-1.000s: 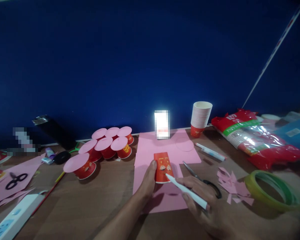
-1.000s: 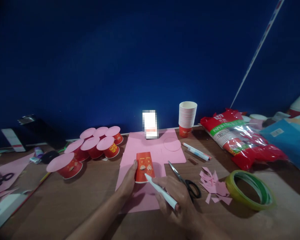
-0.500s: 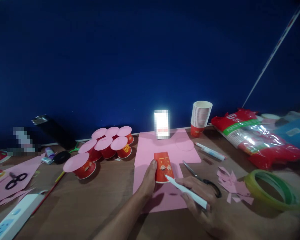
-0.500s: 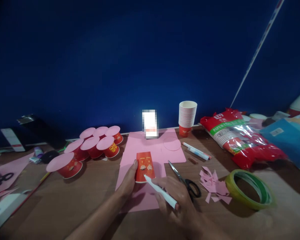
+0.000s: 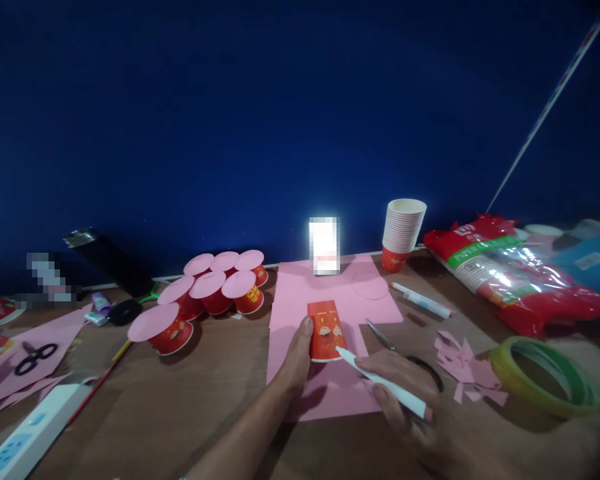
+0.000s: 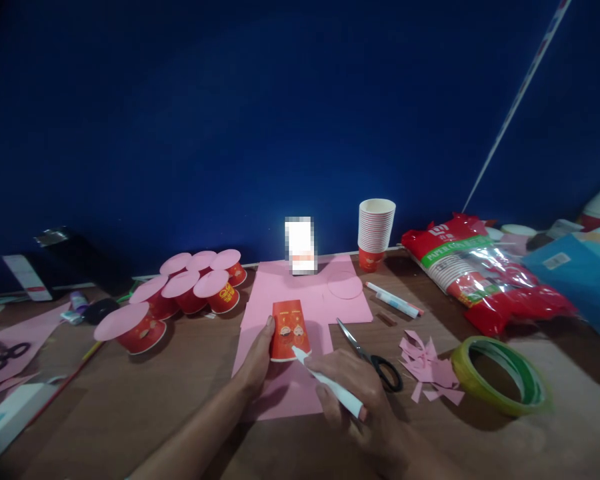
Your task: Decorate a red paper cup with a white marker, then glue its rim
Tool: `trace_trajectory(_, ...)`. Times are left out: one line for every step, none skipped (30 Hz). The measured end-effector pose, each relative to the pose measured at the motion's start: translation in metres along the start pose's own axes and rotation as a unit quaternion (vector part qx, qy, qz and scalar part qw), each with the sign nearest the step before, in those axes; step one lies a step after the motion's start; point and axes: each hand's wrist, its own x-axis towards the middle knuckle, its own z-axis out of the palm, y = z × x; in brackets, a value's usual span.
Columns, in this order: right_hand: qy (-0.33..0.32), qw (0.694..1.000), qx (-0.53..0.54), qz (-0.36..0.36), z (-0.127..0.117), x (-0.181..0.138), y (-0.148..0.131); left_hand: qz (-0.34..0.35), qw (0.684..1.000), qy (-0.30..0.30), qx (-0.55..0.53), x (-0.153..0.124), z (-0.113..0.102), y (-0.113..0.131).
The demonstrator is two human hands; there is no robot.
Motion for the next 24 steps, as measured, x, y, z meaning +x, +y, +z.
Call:
trace_trajectory(0.001,1.000,0.001,0.004,0.0006,-0.0007,-0.0003,-0.007,1.000,0.008,-0.001,-0.0004,0.0007,0.0008)
trace_trajectory(0.004,1.000,-0.003,0.012,0.0013,-0.0018,-0.0006,-0.012,1.000,0.017,-0.001,-0.0009,0.0012,0.0014)
trace_trajectory(0.005,1.000,-0.013,0.023,0.0020,-0.0031,-0.0012,-0.015,1.000,0.022,0.002,-0.0014,0.0016,0.0019)
trace_trajectory(0.005,0.999,-0.022,0.034,0.0027,-0.0043,-0.0019,-0.015,1.000,0.025,0.005,-0.0019,0.0018,0.0022)
trace_trajectory(0.007,0.999,-0.027,0.045,0.0033,-0.0052,-0.0027,-0.012,1.000,0.024,0.010,-0.0025,0.0018,0.0025)
trace_trajectory(0.006,0.998,-0.027,0.057,0.0038,-0.0056,-0.0035,-0.008,1.000,0.019,0.015,-0.0030,0.0019,0.0026)
trace_trajectory(0.005,0.997,-0.021,0.068,0.0043,-0.0056,-0.0041,-0.003,1.000,0.016,0.019,-0.0035,0.0019,0.0026)
trace_trajectory(0.004,0.997,-0.011,0.072,0.0047,-0.0054,-0.0043,0.000,1.000,0.012,0.023,-0.0038,0.0018,0.0026)
trace_trajectory(0.001,0.997,0.000,0.075,0.0051,-0.0051,-0.0040,0.002,1.000,0.008,0.026,-0.0039,0.0018,0.0025)
trace_trajectory(-0.008,0.997,0.012,0.075,0.0055,-0.0051,-0.0031,0.003,1.000,0.008,0.026,-0.0038,0.0018,0.0023)
trace_trajectory(-0.020,0.997,0.023,0.073,0.0058,-0.0054,-0.0017,0.002,1.000,0.009,0.023,-0.0034,0.0018,0.0020)
trace_trajectory(-0.032,0.997,0.034,0.069,0.0062,-0.0061,0.0000,0.000,1.000,0.011,0.018,-0.0030,0.0017,0.0016)
trace_trajectory(-0.041,0.996,0.043,0.068,0.0064,-0.0069,0.0019,0.000,1.000,0.010,0.013,-0.0024,0.0015,0.0012)
trace_trajectory(-0.046,0.995,0.049,0.068,0.0066,-0.0076,0.0035,0.000,1.000,0.010,0.010,-0.0019,0.0013,0.0007)
trace_trajectory(-0.046,0.995,0.050,0.068,0.0066,-0.0081,0.0048,0.002,1.000,0.008,0.008,-0.0014,0.0009,0.0002)
trace_trajectory(-0.045,0.995,0.049,0.068,0.0064,-0.0080,0.0056,0.008,1.000,0.003,0.007,-0.0011,0.0005,-0.0002)
trace_trajectory(-0.041,0.996,0.045,0.067,0.0060,-0.0073,0.0056,0.015,1.000,-0.004,0.007,-0.0009,-0.0001,-0.0006)
trace_trajectory(-0.039,0.996,0.039,0.065,0.0054,-0.0059,0.0051,0.022,1.000,-0.011,0.006,-0.0008,-0.0007,-0.0008)
trace_trajectory(-0.038,0.997,0.034,0.062,0.0047,-0.0041,0.0041,0.026,1.000,-0.014,0.006,-0.0007,-0.0013,-0.0009)
trace_trajectory(-0.038,0.997,0.030,0.059,0.0040,-0.0022,0.0029,0.026,1.000,-0.014,0.007,-0.0006,-0.0020,-0.0010)
trace_trajectory(-0.037,0.997,0.026,0.057,0.0035,-0.0005,0.0018,0.023,1.000,-0.012,0.010,-0.0006,-0.0026,-0.0011)
trace_trajectory(-0.037,0.997,0.023,0.056,0.0032,0.0007,0.0009,0.020,1.000,-0.006,0.015,-0.0004,-0.0032,-0.0012)
trace_trajectory(-0.038,0.997,0.021,0.058,0.0032,0.0012,0.0006,0.018,1.000,-0.001,0.019,-0.0002,-0.0037,-0.0013)
trace_trajectory(-0.036,0.997,0.020,0.059,0.0034,0.0010,0.0007,0.021,1.000,0.001,0.022,0.0001,-0.0042,-0.0017)
